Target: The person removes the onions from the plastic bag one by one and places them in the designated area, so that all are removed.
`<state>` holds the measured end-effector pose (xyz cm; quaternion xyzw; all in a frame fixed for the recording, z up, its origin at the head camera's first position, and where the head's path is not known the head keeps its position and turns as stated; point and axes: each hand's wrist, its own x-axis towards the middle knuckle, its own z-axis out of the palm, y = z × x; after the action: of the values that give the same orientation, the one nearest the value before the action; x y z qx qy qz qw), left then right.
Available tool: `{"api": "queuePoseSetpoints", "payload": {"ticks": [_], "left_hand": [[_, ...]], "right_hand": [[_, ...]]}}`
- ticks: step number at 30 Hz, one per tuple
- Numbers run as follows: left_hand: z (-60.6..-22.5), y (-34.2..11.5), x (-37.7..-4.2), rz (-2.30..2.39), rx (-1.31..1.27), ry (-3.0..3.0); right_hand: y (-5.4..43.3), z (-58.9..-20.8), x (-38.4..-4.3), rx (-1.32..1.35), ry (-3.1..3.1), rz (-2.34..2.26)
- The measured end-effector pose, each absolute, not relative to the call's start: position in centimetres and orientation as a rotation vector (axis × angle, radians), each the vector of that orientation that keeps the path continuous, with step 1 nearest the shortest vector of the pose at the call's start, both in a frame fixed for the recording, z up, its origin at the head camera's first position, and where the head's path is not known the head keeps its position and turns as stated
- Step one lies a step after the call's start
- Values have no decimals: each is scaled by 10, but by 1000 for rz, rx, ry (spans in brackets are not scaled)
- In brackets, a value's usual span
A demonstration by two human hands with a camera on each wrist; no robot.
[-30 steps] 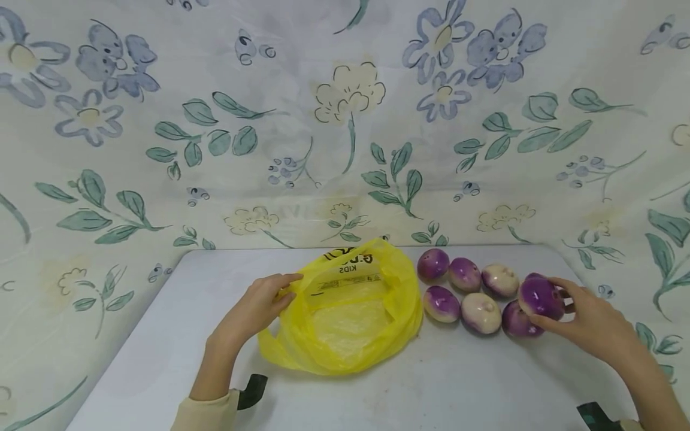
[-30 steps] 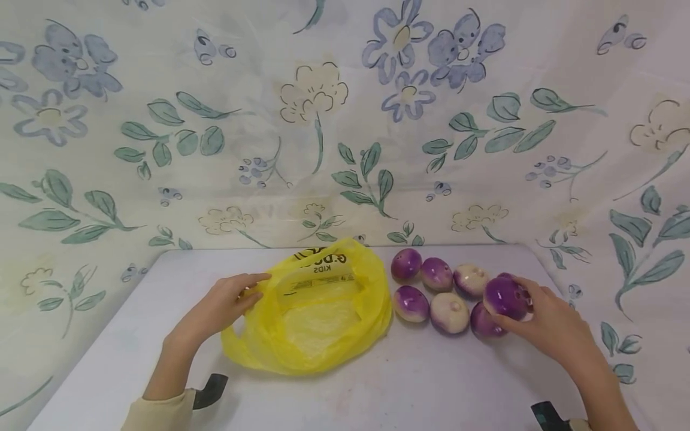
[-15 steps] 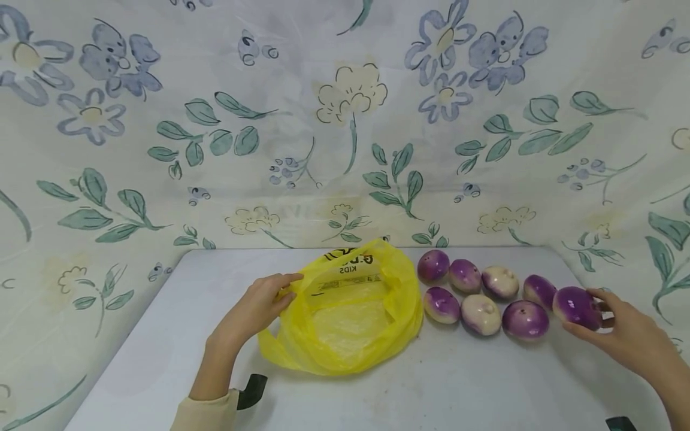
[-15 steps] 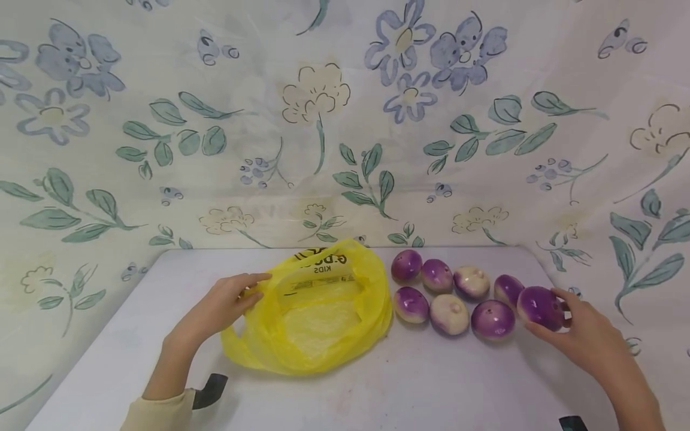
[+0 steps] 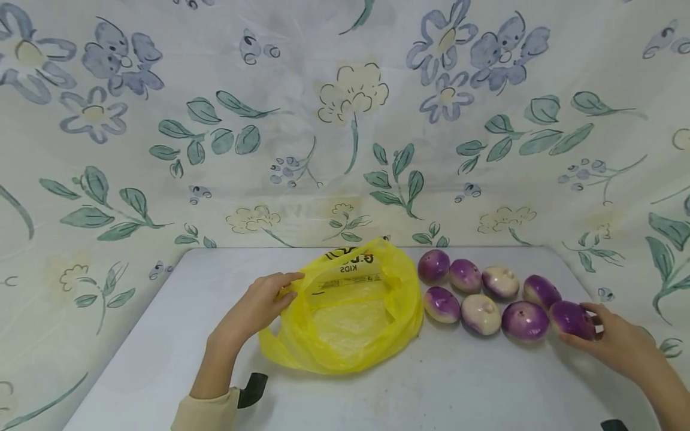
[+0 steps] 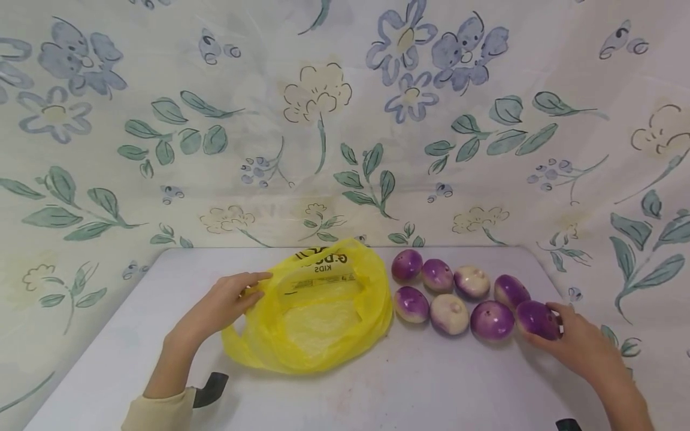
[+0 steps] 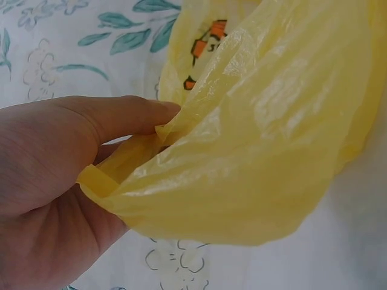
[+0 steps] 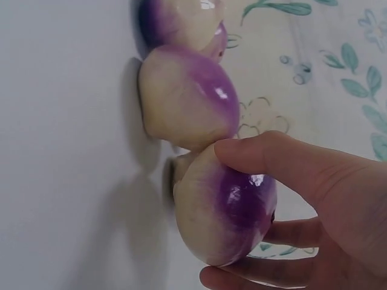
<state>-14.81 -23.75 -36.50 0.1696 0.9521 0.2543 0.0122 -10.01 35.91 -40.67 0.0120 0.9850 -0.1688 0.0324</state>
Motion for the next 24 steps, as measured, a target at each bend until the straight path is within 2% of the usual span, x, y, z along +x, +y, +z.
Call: {"api": "queuePoseSetpoints", "payload": {"ticks": [24], "left_hand": [[-366,-238,-149,787,523,2967]], "right_hand": [[363,-421,-102,60,2952,-515]]}}
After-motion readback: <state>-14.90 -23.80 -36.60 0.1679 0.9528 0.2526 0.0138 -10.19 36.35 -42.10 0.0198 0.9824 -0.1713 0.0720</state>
